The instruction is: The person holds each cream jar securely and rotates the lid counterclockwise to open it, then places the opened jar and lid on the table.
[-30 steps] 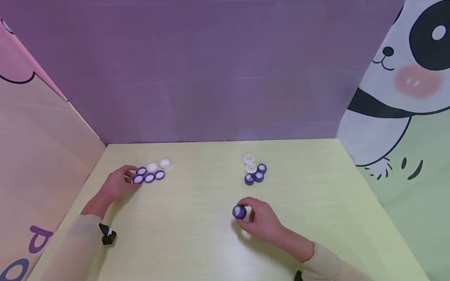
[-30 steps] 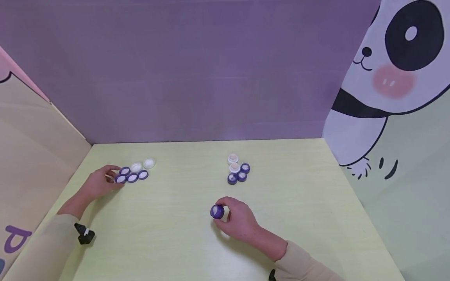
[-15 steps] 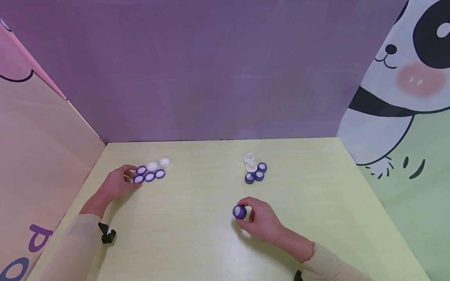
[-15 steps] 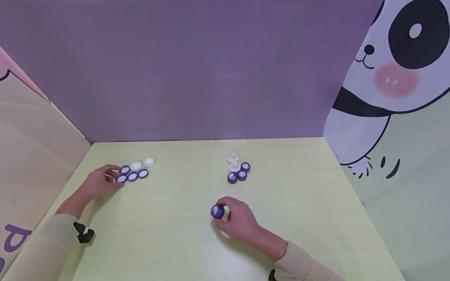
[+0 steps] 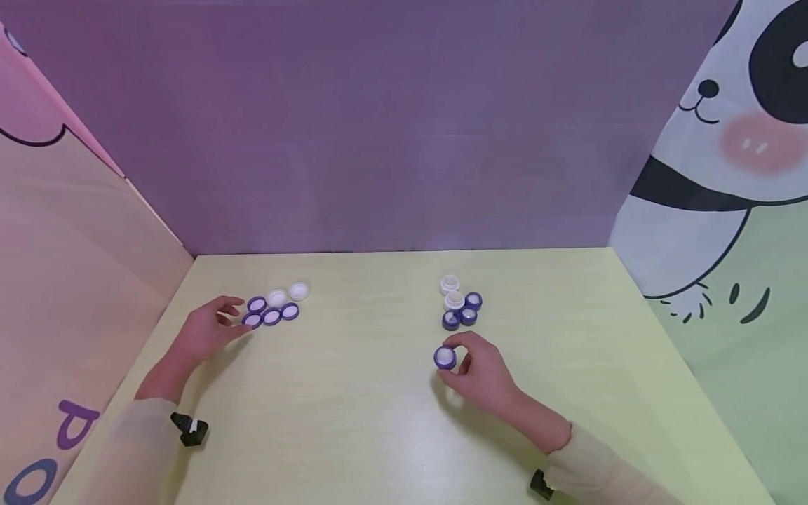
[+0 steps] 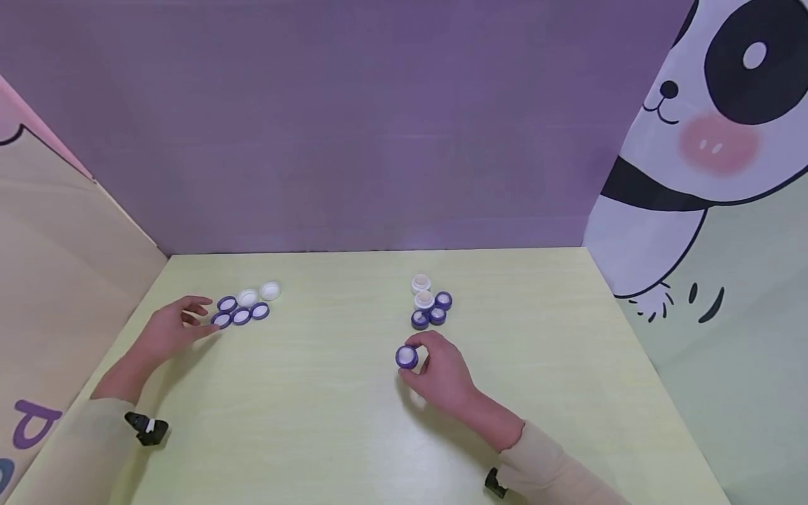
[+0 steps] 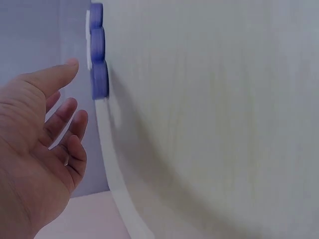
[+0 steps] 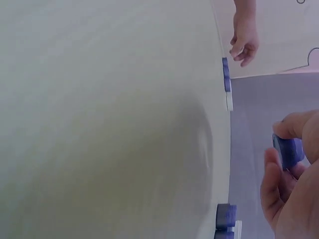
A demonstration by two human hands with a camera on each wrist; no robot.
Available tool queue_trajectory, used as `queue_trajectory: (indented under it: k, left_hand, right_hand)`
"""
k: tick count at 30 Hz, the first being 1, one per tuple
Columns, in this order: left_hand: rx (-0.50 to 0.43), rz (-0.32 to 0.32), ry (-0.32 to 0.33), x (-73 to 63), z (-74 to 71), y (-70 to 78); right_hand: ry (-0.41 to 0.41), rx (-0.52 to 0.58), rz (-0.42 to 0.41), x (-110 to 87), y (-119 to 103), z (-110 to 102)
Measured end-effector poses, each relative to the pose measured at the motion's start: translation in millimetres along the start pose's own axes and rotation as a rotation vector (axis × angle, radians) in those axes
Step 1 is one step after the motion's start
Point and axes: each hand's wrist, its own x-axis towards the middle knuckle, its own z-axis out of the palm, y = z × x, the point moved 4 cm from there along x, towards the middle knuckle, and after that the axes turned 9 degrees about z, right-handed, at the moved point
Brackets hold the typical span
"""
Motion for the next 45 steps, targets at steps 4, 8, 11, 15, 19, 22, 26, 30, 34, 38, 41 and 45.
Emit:
queue_trajectory:
  k: [4, 8, 11, 15, 19, 22, 26, 30, 34, 38, 41, 45]
  left_hand:
    - [-0.013, 0.044, 0.023, -5.6, 2.7, 10.3]
    - [-0.022, 0.095, 0.036, -8.5, 6.2, 21.4]
    - [-0.017, 0.134, 0.044, -9.2, 7.6, 31.9]
    - [-0.016, 0.175, 0.042, -9.6, 10.1, 48.8]
    - [-0.016, 0.215, 0.041, -8.8, 14.6, 63.3]
    - [-0.006, 0.235, 0.026, -8.2, 19.2, 70.9]
    - [-0.007, 0.215, -0.026, -9.2, 25.5, 79.3]
    - [-0.019, 0.197, -0.058, -10.8, 30.5, 85.4]
    - [-0.03, 0.241, -0.064, -9.6, 35.3, 90.6]
    - [-0.067, 0.27, -0.084, -8.7, 41.2, 94.4]
    - [-0.092, 0.255, -0.108, -8.9, 46.9, 96.5]
    - [-0.091, 0.24, -0.133, -8.0, 51.2, 99.9]
  right_hand:
    - [0.076, -0.019, -0.011, 7.4, 2, -8]
    - [0.106, -0.04, 0.027, 15.4, 10, -14]
    - [0.116, -0.054, 0.083, 21.4, 19, -19]
    - [0.137, -0.067, 0.147, 29.2, 32, -27]
    - [0.167, -0.092, 0.173, 37.2, 41, -37]
    - [0.183, -0.109, 0.192, 43.3, 49, -44]
    - [0.195, -0.137, 0.211, 51.1, 61, -50]
    - [0.191, -0.155, 0.219, 56.7, 70, -53]
    - [0.178, -0.155, 0.23, 60.5, 75, -55]
    - [0.17, -0.159, 0.235, 65.2, 79, -54]
    - [0.158, -0.163, 0.244, 68.2, 81, -54]
    - [0.143, -0.168, 0.248, 71.2, 82, -53]
